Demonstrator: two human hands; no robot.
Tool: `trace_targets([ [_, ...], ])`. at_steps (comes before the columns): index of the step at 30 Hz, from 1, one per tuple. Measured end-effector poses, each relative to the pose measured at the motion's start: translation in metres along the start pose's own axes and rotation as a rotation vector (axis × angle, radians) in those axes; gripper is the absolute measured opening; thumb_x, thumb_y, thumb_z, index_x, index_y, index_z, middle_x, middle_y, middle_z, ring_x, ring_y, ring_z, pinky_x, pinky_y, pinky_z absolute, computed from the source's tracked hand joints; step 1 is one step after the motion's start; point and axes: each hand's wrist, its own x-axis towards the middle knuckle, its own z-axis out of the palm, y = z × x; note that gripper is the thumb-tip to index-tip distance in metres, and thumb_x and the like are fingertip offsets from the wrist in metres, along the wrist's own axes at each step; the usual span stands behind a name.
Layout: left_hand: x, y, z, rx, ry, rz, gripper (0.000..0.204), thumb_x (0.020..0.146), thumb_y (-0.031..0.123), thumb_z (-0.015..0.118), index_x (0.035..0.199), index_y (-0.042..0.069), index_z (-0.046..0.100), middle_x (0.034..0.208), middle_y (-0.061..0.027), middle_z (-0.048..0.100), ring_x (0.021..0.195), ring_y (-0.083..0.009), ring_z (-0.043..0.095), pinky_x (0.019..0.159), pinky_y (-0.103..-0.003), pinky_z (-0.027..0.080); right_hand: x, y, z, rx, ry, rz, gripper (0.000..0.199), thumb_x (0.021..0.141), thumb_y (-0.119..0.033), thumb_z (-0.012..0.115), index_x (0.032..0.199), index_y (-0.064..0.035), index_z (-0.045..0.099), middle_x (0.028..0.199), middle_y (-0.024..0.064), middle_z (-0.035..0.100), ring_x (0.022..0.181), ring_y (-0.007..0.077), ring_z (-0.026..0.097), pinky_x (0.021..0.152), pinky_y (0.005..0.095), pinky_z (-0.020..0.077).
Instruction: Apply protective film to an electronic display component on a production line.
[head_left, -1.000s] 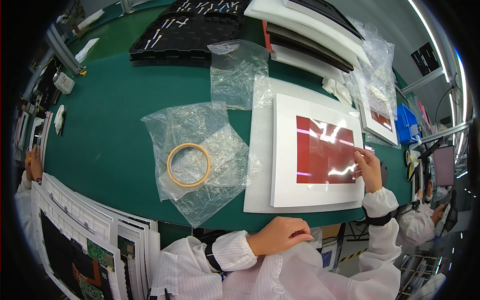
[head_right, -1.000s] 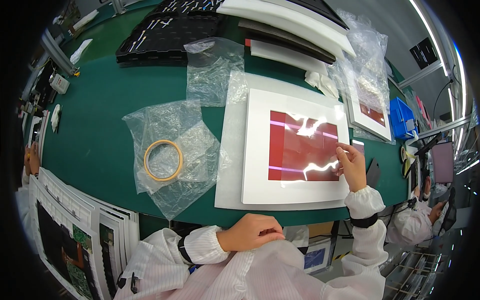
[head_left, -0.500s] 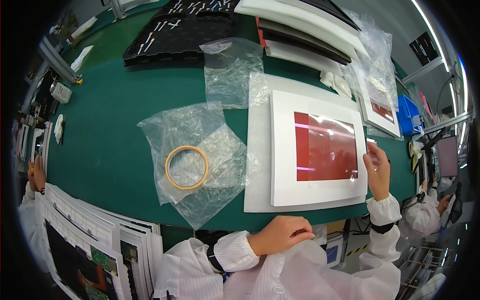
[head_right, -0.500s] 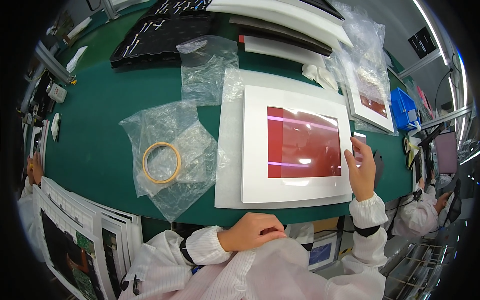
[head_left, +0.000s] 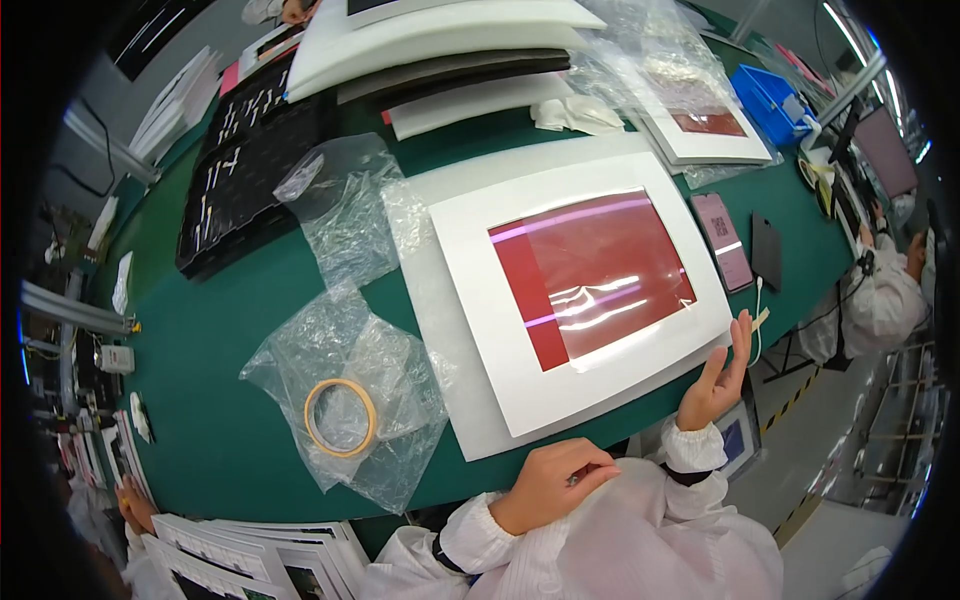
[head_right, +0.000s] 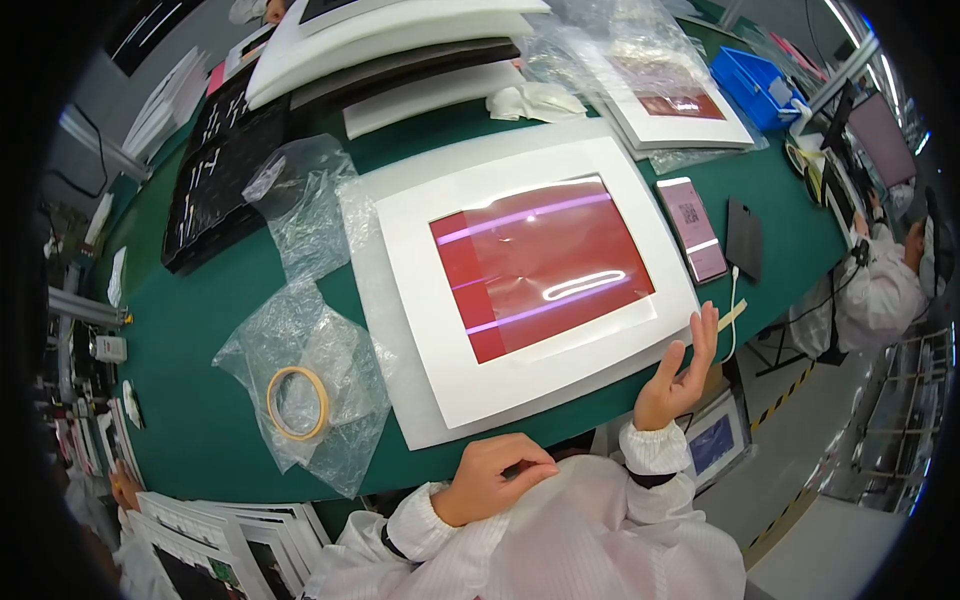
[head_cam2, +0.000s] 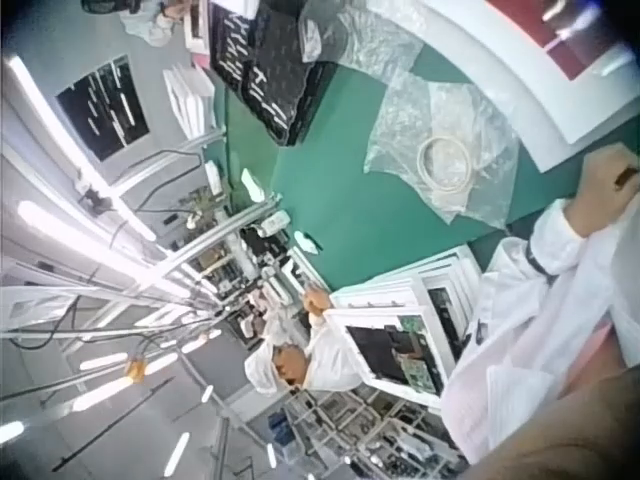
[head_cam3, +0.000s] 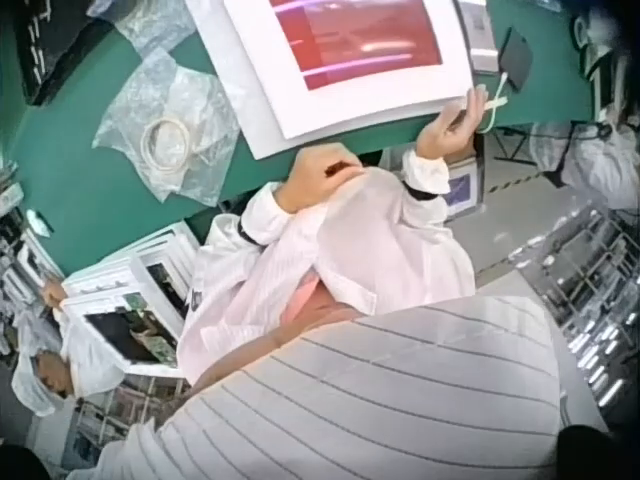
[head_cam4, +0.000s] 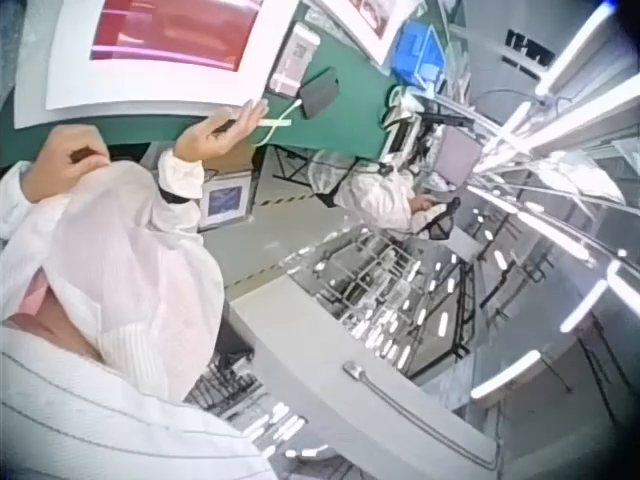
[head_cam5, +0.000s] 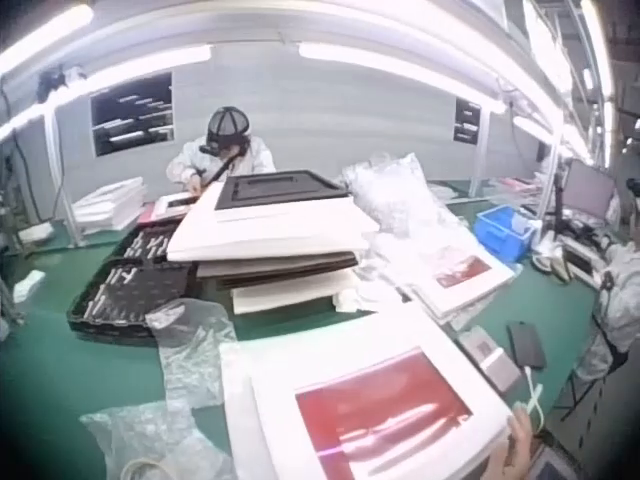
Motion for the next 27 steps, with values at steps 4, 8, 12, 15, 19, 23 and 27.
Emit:
trace_targets([
  [4, 0.0008, 0.0019, 0.0002, 0.006, 0.016, -0.004, 0.008, 0.074, 0.003, 0.070, 0.077, 0.000, 0.064, 0.071, -0.0077, 0.062, 0.055, -0.0140, 0.055, 0.050, -0.022, 0.043, -0.0033, 0.0043, 0.0002, 0.005, -0.024, 0.057, 0.030, 0.093, -0.013, 0.044, 0.120, -0.0012, 0.051, 0.132, 0.0134, 0.044, 0.127, 0.0277, 0.036, 0.104, 0.0381, 0.0273],
  [8, -0.0009, 0.0003, -0.0001, 0.002, 0.006, -0.003, 0.012, 0.077, 0.010, 0.069, 0.080, 0.001, 0.063, 0.073, -0.0070, 0.062, 0.055, -0.0150, 0.055, 0.050, -0.023, 0.043, -0.0029, 0.0021, -0.0006, -0.014, -0.053, 0.058, 0.029, 0.092, -0.011, 0.045, 0.119, -0.0015, 0.052, 0.132, 0.0135, 0.044, 0.127, 0.0280, 0.036, 0.104, 0.0376, 0.0277],
  [12, -0.0013, 0.0012, -0.0019, 0.000, 0.001, -0.002, 0.012, 0.078, 0.011, 0.069, 0.080, 0.001, 0.063, 0.074, -0.0073, 0.062, 0.056, -0.0152, 0.055, 0.050, -0.023, 0.044, -0.0028, 0.0006, -0.0002, -0.032, -0.059, 0.053, 0.028, 0.092, -0.011, 0.045, 0.117, -0.0020, 0.053, 0.132, 0.0134, 0.045, 0.127, 0.0284, 0.035, 0.104, 0.0386, 0.0274],
  [15, -0.0001, 0.0030, -0.0019, 0.000, 0.006, -0.003, 0.009, 0.076, 0.007, 0.069, 0.079, 0.000, 0.063, 0.072, -0.0078, 0.062, 0.055, -0.0147, 0.055, 0.050, -0.022, 0.043, -0.0020, 0.0001, 0.0000, -0.042, -0.067, 0.050, 0.028, 0.092, -0.011, 0.045, 0.116, -0.0025, 0.054, 0.132, 0.0130, 0.045, 0.128, 0.0284, 0.035, 0.104, 0.0393, 0.0269],
  [19, -0.0001, 0.0026, -0.0011, -0.008, 0.013, -0.001, 0.007, 0.075, 0.003, 0.070, 0.078, 0.000, 0.064, 0.070, -0.0080, 0.062, 0.055, -0.0141, 0.055, 0.050, -0.022, 0.043, -0.0019, 0.0011, -0.0003, -0.061, -0.079, 0.054, 0.028, 0.092, -0.014, 0.045, 0.116, -0.0037, 0.055, 0.132, 0.0119, 0.046, 0.128, 0.0285, 0.035, 0.105, 0.0401, 0.0257],
  [23, 0.0001, 0.0022, -0.0002, -0.005, 0.014, 0.007, 0.007, 0.075, 0.003, 0.069, 0.078, 0.000, 0.064, 0.071, -0.0081, 0.062, 0.055, -0.0142, 0.055, 0.050, -0.022, 0.043, -0.0017, 0.0024, -0.0007, -0.071, -0.076, 0.049, 0.028, 0.092, -0.016, 0.045, 0.115, -0.0044, 0.056, 0.131, 0.0114, 0.047, 0.128, 0.0286, 0.035, 0.106, 0.0405, 0.0253],
  [27, 0.0003, 0.0026, -0.0008, -0.002, 0.013, 0.009, 0.007, 0.075, 0.003, 0.069, 0.078, 0.000, 0.064, 0.071, -0.0081, 0.062, 0.055, -0.0142, 0.055, 0.050, -0.022, 0.043, -0.0017, 0.0018, -0.0002, -0.084, -0.079, 0.050, 0.028, 0.093, -0.018, 0.045, 0.113, -0.0044, 0.058, 0.130, 0.0115, 0.048, 0.128, 0.0285, 0.034, 0.106, 0.0408, 0.0254],
])
